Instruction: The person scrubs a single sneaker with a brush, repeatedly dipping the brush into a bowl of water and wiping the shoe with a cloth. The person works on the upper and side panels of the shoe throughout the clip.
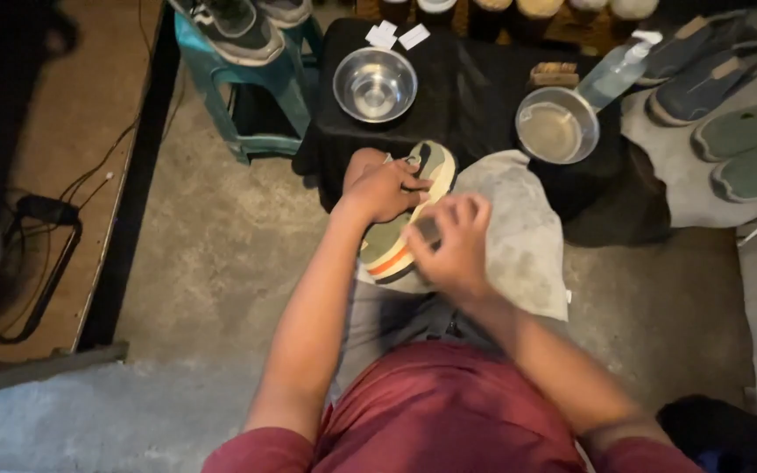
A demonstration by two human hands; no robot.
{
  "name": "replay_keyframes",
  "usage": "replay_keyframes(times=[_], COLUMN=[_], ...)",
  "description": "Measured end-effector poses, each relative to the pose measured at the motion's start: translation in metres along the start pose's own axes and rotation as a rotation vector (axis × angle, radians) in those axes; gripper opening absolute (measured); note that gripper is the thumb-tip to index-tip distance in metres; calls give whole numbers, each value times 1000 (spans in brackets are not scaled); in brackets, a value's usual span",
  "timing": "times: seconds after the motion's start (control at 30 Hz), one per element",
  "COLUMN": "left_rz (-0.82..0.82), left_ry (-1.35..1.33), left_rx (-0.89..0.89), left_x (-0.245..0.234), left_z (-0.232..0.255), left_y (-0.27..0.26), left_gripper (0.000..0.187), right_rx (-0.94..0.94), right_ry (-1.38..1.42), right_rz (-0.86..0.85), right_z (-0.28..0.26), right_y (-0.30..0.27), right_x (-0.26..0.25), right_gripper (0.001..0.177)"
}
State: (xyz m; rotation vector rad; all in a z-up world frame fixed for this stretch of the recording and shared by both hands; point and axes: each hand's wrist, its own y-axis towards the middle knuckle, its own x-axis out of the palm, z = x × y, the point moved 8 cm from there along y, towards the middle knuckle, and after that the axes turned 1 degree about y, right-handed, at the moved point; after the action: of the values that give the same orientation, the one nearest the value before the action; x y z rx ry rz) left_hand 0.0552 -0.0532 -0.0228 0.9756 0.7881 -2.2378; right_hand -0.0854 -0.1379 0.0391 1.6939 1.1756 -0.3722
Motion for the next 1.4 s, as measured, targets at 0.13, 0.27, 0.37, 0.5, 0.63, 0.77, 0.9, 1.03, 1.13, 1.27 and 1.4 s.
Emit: replay_keyframes(times=[0.13, 0.27, 0.37, 0.5, 0.63, 0.77, 0.9, 1.03, 1.13, 1.27, 1.4], left_rz=[-1, 24, 19, -11, -16, -25, -72, -59, -54, -37, 10], left_ry=[-18, -13, -28, -4, 58, 20, 15, -3, -32, -32, -7], left_rx=[-31, -14, -25, -44, -66, -95, -123, -161, -170, -117, -190], left_x=[17, 9, 3, 24, 30, 30, 47, 42, 36, 8, 21], left_z=[-9, -11, -2, 1, -4, -9, -22, -20, -19, 14, 8], left_y=[9, 5, 4, 23, 31, 35, 55, 50, 43, 15, 32], left_gripper=[34, 34, 34, 30, 28, 30, 32, 33, 31, 33, 45], right_rx=[-189, -200, -112, -254, -271, -126, -134, -51, -16, -112, -195], right_ry=[151, 28, -6, 168, 238, 399, 483, 593, 634, 487, 414], right_rz=[-73, -15, -11, -9, -37, -39, -41, -30, -17, 4, -32], right_z=[-69, -24, -3, -52, -20, 14, 6, 30, 28, 23, 13], right_y=[-17, -3, 10, -8, -8, -2, 5, -7, -7, -5, -6], right_x=[-10, -7, -12, -27, -25, -29, -39, -24, -20, -25, -20], right_gripper=[37, 32, 27, 40, 42, 41, 40, 36, 34, 36, 36])
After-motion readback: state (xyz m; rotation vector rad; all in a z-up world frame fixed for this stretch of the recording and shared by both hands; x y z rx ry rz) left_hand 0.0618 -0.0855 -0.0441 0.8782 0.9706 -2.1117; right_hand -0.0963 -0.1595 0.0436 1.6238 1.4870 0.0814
